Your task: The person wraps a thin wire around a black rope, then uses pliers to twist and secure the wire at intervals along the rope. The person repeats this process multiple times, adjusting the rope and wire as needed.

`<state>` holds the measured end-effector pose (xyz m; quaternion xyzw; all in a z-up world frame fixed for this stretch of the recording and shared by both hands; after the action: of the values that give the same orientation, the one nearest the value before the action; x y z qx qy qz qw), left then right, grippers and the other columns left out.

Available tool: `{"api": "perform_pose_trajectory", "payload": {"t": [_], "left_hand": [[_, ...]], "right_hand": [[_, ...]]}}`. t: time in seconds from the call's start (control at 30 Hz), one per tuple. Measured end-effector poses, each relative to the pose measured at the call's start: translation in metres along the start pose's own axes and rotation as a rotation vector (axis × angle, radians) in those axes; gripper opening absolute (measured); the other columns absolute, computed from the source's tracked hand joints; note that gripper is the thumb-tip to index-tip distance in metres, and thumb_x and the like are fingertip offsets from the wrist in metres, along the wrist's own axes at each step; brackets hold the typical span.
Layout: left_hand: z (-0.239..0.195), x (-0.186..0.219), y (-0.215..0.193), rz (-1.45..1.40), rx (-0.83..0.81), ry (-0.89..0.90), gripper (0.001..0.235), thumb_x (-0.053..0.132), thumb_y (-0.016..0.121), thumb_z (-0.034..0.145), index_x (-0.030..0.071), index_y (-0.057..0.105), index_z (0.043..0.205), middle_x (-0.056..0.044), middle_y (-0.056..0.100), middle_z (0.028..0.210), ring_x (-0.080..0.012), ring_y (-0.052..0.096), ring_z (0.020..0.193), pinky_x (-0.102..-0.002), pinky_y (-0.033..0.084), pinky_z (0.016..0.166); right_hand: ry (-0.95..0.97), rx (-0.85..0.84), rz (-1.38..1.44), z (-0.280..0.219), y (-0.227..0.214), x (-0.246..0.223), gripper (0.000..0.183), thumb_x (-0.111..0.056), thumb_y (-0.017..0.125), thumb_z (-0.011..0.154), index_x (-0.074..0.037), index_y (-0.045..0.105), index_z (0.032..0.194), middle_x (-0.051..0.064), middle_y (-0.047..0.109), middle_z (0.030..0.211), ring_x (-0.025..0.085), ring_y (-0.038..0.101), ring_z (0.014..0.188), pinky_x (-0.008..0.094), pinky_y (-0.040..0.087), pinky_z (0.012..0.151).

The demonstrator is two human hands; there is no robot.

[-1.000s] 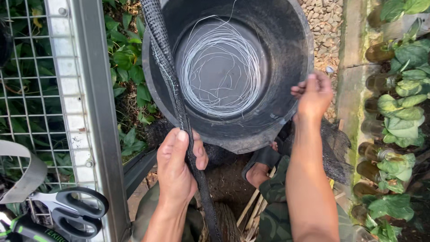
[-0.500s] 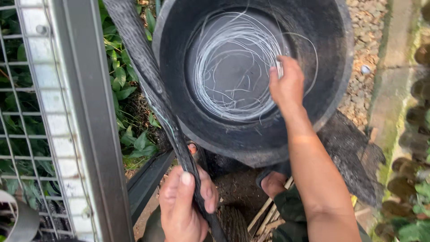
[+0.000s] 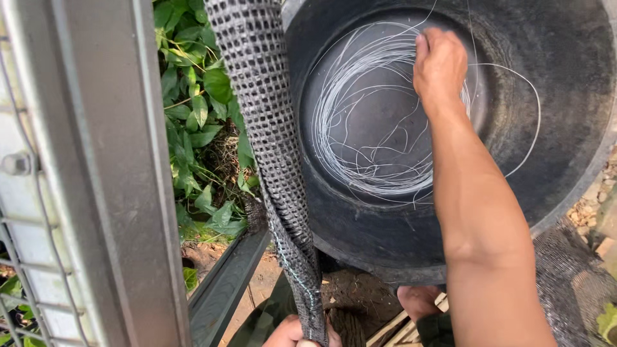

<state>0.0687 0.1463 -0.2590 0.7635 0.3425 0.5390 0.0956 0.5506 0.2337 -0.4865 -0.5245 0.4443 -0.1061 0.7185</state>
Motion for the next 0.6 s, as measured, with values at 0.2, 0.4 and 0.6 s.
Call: {"api": "perform_pose_trajectory", "payload": {"t": [0.2, 0.4, 0.6], "left_hand": [[0.023, 0.055, 0.066, -0.073, 0.724, -0.032, 0.034, 0.025, 0.060, 0.102, -0.006, 0.066, 0.090, -0.015, 0.065, 0.062, -0.0187, 0.059, 0.050, -0.039, 0.048, 0.046], [0.071, 0.122, 0.088, -0.275, 0.537, 0.134, 0.030, 0.022, 0.053, 0.102, -0.005, 0.061, 0.094, -0.010, 0.059, 0.067, -0.0226, 0.063, 0.065, -0.041, 0.052, 0.064], [0.057, 0.167, 0.135, -0.327, 0.064, 0.328, 0.029, 0.029, 0.054, 0.107, 0.002, 0.059, 0.098, -0.004, 0.054, 0.070, -0.0220, 0.063, 0.071, -0.046, 0.053, 0.114]], "right_hand": [[0.116, 0.101, 0.663, -0.019, -0.132, -0.026, 0.017, -0.013, 0.055, 0.118, 0.001, 0.064, 0.118, 0.005, 0.060, 0.082, 0.014, 0.059, 0.066, 0.032, 0.049, 0.059], [0.134, 0.133, 0.796, -0.133, -0.307, -0.061, 0.012, -0.005, 0.041, 0.109, -0.002, 0.052, 0.106, 0.005, 0.053, 0.081, 0.011, 0.046, 0.058, 0.026, 0.039, 0.051], [0.244, -0.303, 0.630, -0.370, -0.356, -0.150, 0.012, -0.010, 0.057, 0.092, -0.002, 0.064, 0.099, 0.007, 0.078, 0.074, 0.014, 0.078, 0.069, 0.031, 0.063, 0.069]]}}
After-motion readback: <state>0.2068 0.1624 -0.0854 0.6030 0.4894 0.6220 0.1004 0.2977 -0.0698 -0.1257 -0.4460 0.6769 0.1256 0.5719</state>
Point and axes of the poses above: each hand's wrist, its own z-axis towards the middle knuckle, its own y-axis out of the palm, x = y × z, the point moved 1 cm from there along z, towards the middle knuckle
